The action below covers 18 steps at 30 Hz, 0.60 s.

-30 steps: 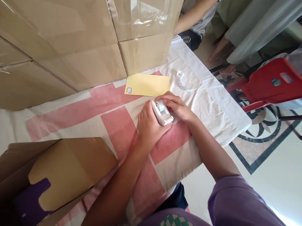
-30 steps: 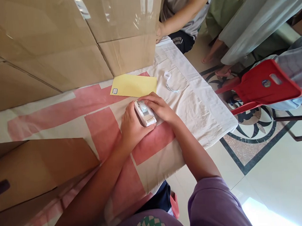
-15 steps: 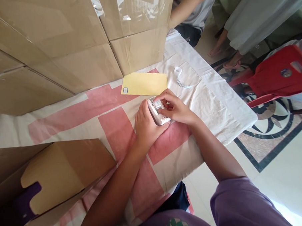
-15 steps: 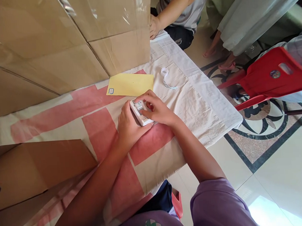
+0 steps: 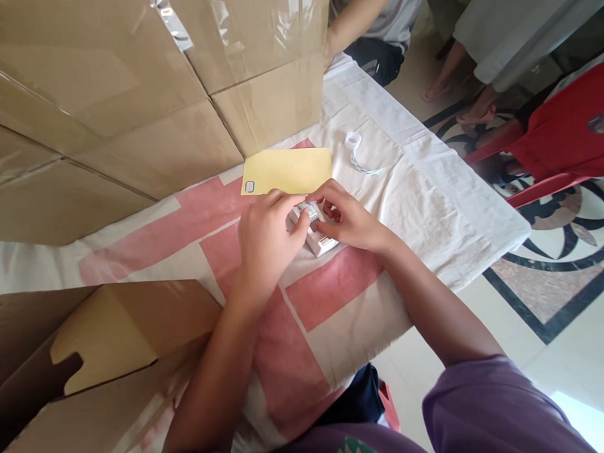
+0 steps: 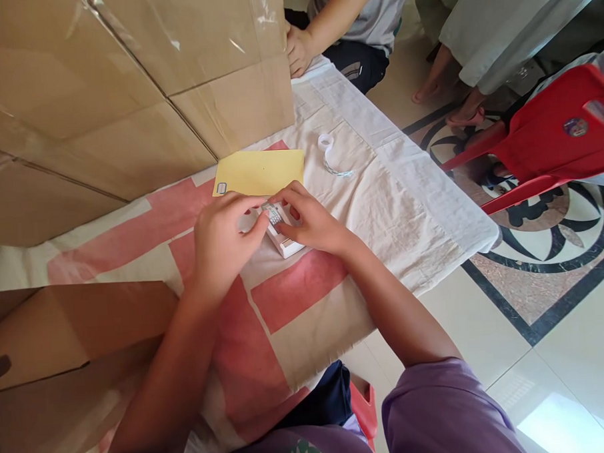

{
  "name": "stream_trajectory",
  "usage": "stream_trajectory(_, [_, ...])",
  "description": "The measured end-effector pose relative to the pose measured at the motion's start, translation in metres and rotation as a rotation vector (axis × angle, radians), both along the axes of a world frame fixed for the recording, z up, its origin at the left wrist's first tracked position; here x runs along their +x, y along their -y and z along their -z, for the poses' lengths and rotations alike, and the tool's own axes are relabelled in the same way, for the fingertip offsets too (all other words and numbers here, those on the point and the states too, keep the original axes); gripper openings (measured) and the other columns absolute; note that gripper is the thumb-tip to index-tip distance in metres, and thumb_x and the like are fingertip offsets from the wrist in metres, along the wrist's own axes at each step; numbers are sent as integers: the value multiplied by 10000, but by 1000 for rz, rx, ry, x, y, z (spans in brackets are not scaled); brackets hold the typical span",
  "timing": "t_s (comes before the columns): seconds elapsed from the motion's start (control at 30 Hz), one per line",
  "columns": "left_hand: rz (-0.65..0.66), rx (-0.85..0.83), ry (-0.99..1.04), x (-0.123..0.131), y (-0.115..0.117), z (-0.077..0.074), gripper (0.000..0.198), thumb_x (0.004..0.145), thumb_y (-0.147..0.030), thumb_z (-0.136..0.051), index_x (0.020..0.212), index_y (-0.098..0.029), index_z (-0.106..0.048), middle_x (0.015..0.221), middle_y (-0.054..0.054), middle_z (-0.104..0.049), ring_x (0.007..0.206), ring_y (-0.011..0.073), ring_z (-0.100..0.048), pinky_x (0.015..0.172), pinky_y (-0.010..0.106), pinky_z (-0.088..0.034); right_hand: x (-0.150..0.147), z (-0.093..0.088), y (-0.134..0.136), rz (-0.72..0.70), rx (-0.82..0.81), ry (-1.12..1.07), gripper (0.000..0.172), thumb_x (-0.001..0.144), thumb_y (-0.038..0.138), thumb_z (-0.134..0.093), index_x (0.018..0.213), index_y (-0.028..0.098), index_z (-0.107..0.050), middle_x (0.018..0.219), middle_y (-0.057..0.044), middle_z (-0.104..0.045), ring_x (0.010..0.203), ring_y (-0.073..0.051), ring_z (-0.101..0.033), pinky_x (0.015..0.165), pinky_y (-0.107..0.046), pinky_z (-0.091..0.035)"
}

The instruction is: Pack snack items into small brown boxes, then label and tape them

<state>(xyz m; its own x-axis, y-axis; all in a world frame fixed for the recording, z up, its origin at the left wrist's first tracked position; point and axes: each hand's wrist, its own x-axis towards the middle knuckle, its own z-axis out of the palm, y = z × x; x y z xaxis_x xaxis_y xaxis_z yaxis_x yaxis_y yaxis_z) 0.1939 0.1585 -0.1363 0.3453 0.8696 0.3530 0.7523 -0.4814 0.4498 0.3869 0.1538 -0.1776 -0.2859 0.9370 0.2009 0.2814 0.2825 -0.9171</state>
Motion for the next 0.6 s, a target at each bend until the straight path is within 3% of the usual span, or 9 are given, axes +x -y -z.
stream_trajectory(0.1, [45,-51,-297,5,-8,-20,224,949,-278,-574,918,-224,-789,832,51,-751,726,221,-660,624,353,-390,0,-1,1,-2,10,-32,316,828,123,-681,1126,225,-657,1125,-43,-495,766,-130,-473,686,-304,-459])
stream_trajectory(0.23, [100,-221,-464,12,-21,-41,235,915,-256,-594,786,-212,-785,654,47,-669,608,195,-573,556,333,-286,-1,-1,2,-6,27,-47,310,819,94,-660,1100,224,-659,1135,-51,-503,817,-147,-492,690,-301,-452])
stream_trajectory(0.43, [204,-342,-501,17,-41,-58,224,812,-182,-617,619,-226,-721,535,-3,-547,523,145,-428,545,326,-269,-2,2,1,11,45,-63,320,792,106,-697,1094,206,-666,1115,-55,-521,838,-160,-512,710,-317,-451])
stream_trajectory(0.6, [218,-374,-514,20,-45,-63,133,785,-208,-651,694,-210,-748,646,12,-682,591,161,-535,550,318,-311,-3,6,0,28,55,-89,330,767,80,-680,1076,197,-674,1100,-56,-533,833,-164,-515,722,-325,-452])
